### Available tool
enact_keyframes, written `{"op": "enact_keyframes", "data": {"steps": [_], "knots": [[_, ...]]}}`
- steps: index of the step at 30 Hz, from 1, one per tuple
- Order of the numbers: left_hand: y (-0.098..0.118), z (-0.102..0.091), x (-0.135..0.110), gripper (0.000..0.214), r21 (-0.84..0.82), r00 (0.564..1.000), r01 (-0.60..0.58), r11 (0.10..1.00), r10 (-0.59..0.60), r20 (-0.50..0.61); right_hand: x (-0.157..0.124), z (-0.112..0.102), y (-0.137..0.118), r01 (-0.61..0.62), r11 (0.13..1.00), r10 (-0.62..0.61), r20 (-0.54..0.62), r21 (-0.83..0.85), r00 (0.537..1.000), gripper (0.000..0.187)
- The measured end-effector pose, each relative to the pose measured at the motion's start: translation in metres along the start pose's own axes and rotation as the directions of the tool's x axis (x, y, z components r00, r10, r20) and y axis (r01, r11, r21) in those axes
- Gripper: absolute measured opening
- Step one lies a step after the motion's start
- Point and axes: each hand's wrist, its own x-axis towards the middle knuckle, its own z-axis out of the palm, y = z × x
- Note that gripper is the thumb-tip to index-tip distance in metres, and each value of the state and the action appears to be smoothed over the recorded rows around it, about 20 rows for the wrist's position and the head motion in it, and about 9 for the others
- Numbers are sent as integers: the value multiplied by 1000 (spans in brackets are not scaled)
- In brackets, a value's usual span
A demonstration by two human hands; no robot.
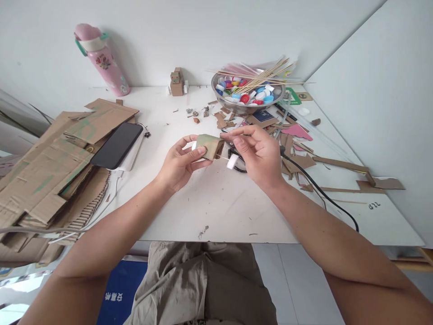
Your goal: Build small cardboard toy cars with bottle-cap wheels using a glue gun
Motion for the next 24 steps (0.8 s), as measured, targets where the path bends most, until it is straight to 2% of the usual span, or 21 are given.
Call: {"op": "enact_keyframes", "data": {"steps": [6,10,14,16,19,22,24], "knots": [[10,9,-1,20,-144,989,149,978,-149,10,8,-13,-2,21,1000,-19,-107,22,994,42],[11,12,-2,15,-183,984,176,967,-177,11,18,-24,11,49,999,-50,-210,-12,976,49],[11,10,-2,18,-207,977,209,956,-211,13,24,-37,24,-11,997,-6,-230,-75,973,50],[10,8,-2,25,-202,973,227,953,-229,14,24,-40,23,-64,991,38,-212,-119,977,49],[8,4,0,33,-186,971,237,954,-239,11,20,-36,16,-109,984,97,-91,-138,991,40],[6,2,2,23,-159,974,226,961,-227,12,15,-25,9,-22,993,27,40,-115,999,26],[5,1,4,17,-134,977,211,968,-212,5,10,-18,7,26,993,-19,67,-113,998,18]]}}
